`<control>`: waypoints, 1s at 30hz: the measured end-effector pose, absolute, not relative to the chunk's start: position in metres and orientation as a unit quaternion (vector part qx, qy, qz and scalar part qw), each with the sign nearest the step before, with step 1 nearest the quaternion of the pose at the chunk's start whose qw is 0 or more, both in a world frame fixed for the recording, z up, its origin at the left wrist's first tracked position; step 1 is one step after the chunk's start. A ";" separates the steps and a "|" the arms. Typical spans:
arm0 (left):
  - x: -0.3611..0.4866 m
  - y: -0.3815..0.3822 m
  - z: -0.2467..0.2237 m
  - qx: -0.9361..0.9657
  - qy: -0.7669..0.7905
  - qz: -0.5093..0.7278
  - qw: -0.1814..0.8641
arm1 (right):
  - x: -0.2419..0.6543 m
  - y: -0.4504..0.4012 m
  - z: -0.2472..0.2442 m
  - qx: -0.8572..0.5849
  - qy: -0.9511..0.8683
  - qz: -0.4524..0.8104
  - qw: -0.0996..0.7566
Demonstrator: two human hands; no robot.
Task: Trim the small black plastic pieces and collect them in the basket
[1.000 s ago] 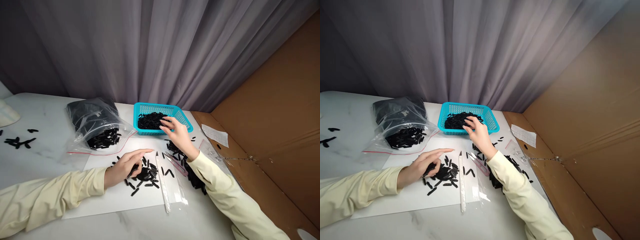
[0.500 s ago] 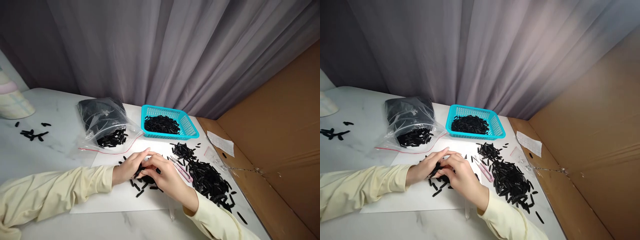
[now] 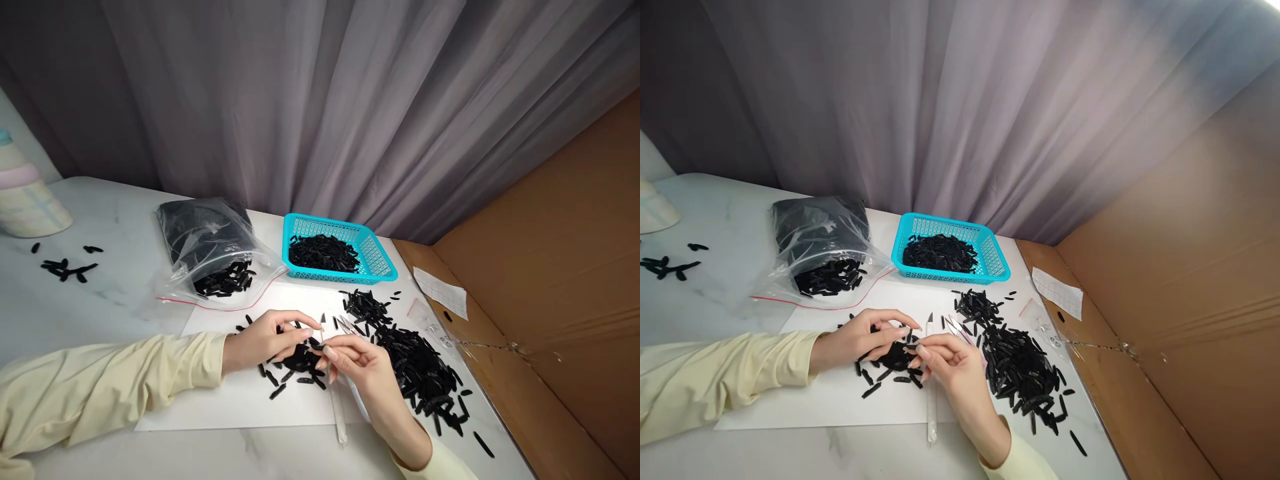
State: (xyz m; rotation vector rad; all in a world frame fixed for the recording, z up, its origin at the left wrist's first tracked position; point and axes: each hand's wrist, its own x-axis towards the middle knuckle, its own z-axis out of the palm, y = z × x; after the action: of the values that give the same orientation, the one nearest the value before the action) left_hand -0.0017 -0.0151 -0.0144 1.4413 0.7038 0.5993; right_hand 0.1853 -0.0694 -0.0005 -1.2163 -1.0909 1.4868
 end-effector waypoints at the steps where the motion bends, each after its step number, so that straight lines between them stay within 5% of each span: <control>1: -0.002 -0.016 -0.013 0.645 0.313 0.255 0.649 | 0.188 -0.071 -0.002 -0.489 -0.425 0.614 0.451; 17: 0.000 -0.021 -0.016 0.750 0.325 0.241 0.523 | 0.184 -0.077 -0.004 -0.421 -0.268 0.740 0.451; 30: -0.003 -0.023 -0.023 0.781 0.287 0.235 0.502 | 0.184 -0.079 -0.002 -0.397 -0.318 0.760 0.404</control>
State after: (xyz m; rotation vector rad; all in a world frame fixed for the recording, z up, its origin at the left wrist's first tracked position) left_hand -0.0028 -0.0233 -0.0226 1.8873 0.6927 0.5668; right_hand 0.1843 -0.0793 -0.0023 -1.0036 -0.8039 1.9188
